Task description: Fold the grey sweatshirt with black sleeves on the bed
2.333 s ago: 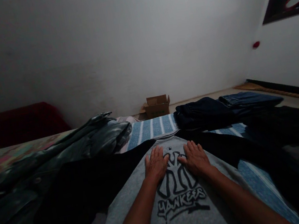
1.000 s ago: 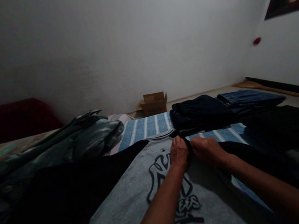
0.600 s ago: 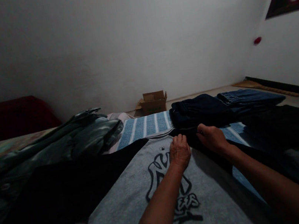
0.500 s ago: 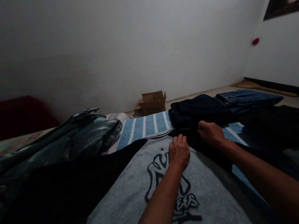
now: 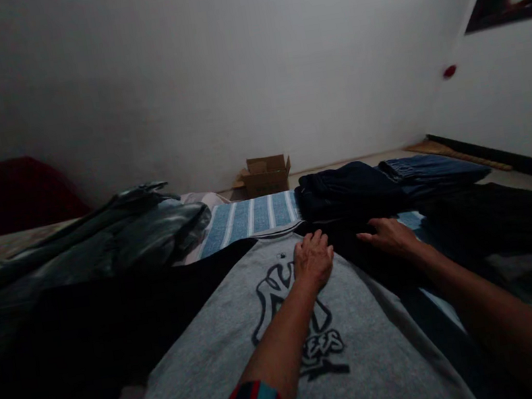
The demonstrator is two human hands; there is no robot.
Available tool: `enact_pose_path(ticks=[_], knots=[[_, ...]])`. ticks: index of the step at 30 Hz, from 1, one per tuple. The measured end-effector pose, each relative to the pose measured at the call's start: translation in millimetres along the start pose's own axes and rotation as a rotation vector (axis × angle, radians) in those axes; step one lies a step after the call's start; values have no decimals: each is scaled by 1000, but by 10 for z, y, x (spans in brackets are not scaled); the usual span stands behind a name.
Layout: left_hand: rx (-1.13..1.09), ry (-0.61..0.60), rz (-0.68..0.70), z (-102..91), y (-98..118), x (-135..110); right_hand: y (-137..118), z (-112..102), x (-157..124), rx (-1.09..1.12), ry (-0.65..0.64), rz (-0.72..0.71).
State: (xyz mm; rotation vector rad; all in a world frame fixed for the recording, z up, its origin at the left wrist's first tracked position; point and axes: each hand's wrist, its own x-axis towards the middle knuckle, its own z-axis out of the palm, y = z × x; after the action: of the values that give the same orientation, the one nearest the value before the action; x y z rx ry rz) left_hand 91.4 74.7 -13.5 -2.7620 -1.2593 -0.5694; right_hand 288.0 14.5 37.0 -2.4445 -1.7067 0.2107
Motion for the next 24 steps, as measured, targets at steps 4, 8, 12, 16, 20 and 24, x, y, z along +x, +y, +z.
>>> enact_pose_path(ticks=[4, 8, 12, 16, 20, 24], knots=[[12, -13, 8, 3, 10, 30, 174, -80, -351, -24, 23, -25], [8, -57, 6, -13, 33, 70, 218, -93, -1036, 27, 153, -118], [-2, -143, -12, -47, 59, 116, 131, -51, -1835, 196, 52, -112], [-21, -241, -22, -74, 83, 169, 87, -17, -2358, 314, -155, 70], [-36, -319, -48, -106, 134, 207, 142, 7, -2609, 469, -259, 192], [-33, -338, -88, -144, 198, 231, 120, 59, -2813, 626, -288, 234]])
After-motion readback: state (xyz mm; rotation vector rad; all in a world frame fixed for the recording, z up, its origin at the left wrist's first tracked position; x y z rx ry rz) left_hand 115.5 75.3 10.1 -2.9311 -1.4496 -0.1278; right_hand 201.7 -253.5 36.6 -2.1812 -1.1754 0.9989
